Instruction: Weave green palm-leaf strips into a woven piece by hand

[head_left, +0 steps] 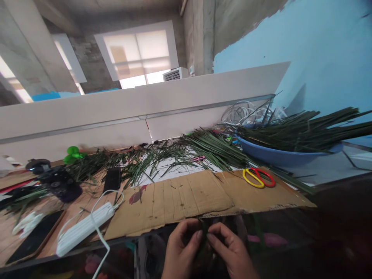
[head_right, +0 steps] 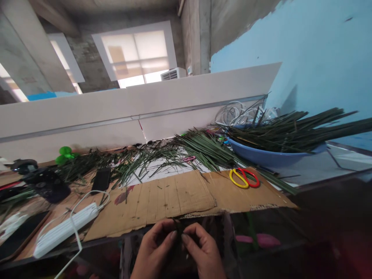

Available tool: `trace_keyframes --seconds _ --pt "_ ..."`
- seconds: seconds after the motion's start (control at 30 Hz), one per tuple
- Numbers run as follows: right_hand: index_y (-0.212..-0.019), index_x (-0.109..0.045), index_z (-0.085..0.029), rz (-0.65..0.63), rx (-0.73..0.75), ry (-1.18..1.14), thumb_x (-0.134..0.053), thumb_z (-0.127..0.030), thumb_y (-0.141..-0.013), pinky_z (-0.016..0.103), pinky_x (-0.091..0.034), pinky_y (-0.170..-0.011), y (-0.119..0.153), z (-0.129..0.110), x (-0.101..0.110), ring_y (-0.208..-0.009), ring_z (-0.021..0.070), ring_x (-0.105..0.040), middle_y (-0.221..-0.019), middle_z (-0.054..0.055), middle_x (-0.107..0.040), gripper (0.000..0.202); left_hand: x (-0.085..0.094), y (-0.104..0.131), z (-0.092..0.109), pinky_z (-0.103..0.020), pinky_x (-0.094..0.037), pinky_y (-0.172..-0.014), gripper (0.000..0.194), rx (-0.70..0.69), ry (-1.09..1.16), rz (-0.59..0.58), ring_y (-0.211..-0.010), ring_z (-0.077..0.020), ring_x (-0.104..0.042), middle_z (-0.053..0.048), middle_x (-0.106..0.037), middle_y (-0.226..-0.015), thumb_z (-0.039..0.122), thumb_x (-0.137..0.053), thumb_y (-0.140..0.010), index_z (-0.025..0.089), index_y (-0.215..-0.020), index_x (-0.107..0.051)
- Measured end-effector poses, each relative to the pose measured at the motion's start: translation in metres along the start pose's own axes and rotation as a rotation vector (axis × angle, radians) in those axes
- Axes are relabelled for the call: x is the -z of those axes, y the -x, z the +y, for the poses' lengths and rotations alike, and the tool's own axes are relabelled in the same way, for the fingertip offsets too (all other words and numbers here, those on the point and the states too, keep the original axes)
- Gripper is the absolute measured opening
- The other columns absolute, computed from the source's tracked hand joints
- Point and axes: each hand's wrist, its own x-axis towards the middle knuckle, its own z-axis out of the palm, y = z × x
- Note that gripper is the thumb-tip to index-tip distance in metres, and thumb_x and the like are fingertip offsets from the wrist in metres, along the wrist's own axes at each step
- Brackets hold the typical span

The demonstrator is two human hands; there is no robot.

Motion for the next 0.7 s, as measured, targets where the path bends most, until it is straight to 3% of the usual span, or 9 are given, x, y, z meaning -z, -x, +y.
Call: trace_keyframes --seconds 0.3,0.53,0.7 --pt "-0.077 -0.059 -0.018 -0.063 -0.124 -0.151 -0.083 -0.053 -0.071 0.021 -0.037 -0.05 -0.0031 0.0088 0.0003 -0.049 0.0098 -0.048 -0.058 -0.005 -0.058 0.042 0.0045 -0.0007 0.0075 -0.024 -0.047 -0.07 0.008 -0.095 -0.161 -0.018 -0.076 -0.0185 -0.062 -0.003 -0.069 -0.078 0.023 -0.062 -0.084 0.018 -0.081 -0.068" --pt "-0.076 -0.061 -0.017 -0.083 -0.057 -0.09 -0.081 -0.051 -0.074 0.022 -0.041 -0.055 0.0002 0.0022 -0.001 -0.055 0.0114 -0.051 -0.062 -0.004 -0.058 0.039 0.0074 -0.0006 0.0067 -0.024 -0.044 -0.066 0.02 -0.269 -0.357 -0.067 -0.074 -0.019 -0.061 -0.005 -0.068 -0.075 0.029 -0.06 -0.09 0.021 -0.074 -0.068" --pt "-0.077 -0.061 -0.017 -0.063 -0.075 -0.117 -0.08 -0.05 -0.077 0.021 -0.039 -0.054 0.0003 0.0008 -0.0022 -0.054 0.0104 -0.051 -0.062 -0.004 -0.058 0.037 0.006 0.0013 0.0047 -0.025 -0.048 -0.074 0.013 -0.176 -0.247 -0.036 -0.08 -0.0204 -0.064 -0.006 -0.072 -0.084 0.028 -0.061 -0.088 0.02 -0.09 -0.071"
